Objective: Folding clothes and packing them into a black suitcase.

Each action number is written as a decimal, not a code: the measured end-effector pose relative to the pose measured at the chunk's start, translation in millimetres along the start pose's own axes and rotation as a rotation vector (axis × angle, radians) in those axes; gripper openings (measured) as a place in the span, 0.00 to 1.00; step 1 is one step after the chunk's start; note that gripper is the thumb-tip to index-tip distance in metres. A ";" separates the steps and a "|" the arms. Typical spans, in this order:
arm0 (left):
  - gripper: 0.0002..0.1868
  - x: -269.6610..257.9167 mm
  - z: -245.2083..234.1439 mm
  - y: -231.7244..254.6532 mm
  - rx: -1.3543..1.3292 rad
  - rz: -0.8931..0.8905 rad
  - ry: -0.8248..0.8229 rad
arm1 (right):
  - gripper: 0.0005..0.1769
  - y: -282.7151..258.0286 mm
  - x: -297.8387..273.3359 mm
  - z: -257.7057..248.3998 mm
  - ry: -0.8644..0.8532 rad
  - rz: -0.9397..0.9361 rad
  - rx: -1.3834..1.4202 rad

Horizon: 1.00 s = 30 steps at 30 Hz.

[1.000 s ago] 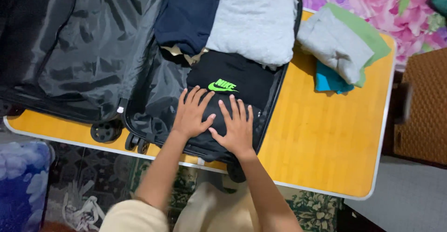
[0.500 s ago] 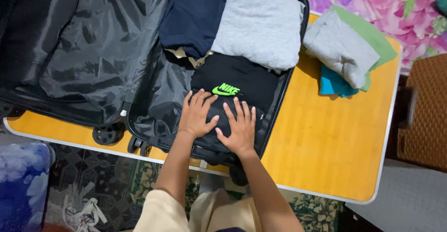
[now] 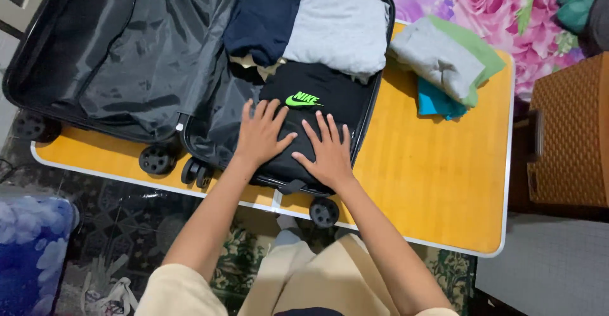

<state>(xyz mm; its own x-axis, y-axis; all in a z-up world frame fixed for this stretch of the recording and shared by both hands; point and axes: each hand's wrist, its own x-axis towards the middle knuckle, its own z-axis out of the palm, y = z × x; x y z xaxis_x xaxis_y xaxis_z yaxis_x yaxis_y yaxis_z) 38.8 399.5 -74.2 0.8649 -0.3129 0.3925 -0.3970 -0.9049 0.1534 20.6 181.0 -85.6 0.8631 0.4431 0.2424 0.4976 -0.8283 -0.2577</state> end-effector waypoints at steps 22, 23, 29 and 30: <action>0.18 43.3 -45.0 27.1 -0.060 -0.421 -0.601 | 0.28 56.2 -3.2 -48.3 -0.275 0.319 0.585; 0.16 54.0 -48.3 36.6 -0.138 -0.348 -0.517 | 0.24 67.2 -6.8 -52.3 -0.218 0.381 0.672; 0.12 143.5 -27.0 124.4 -0.552 -0.251 -0.373 | 0.17 160.6 -18.9 -85.6 0.040 0.541 0.767; 0.12 160.5 -20.4 142.6 -0.639 -0.298 -0.351 | 0.16 180.3 -19.7 -91.1 0.078 0.566 0.758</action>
<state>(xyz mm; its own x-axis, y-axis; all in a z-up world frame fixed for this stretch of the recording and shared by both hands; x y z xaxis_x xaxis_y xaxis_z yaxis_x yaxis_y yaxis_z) 114.7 226.0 29.1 0.9670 -0.2518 -0.0401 -0.1404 -0.6573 0.7404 85.5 -8.3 -51.7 0.9987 -0.0025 -0.0500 -0.0456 -0.4573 -0.8881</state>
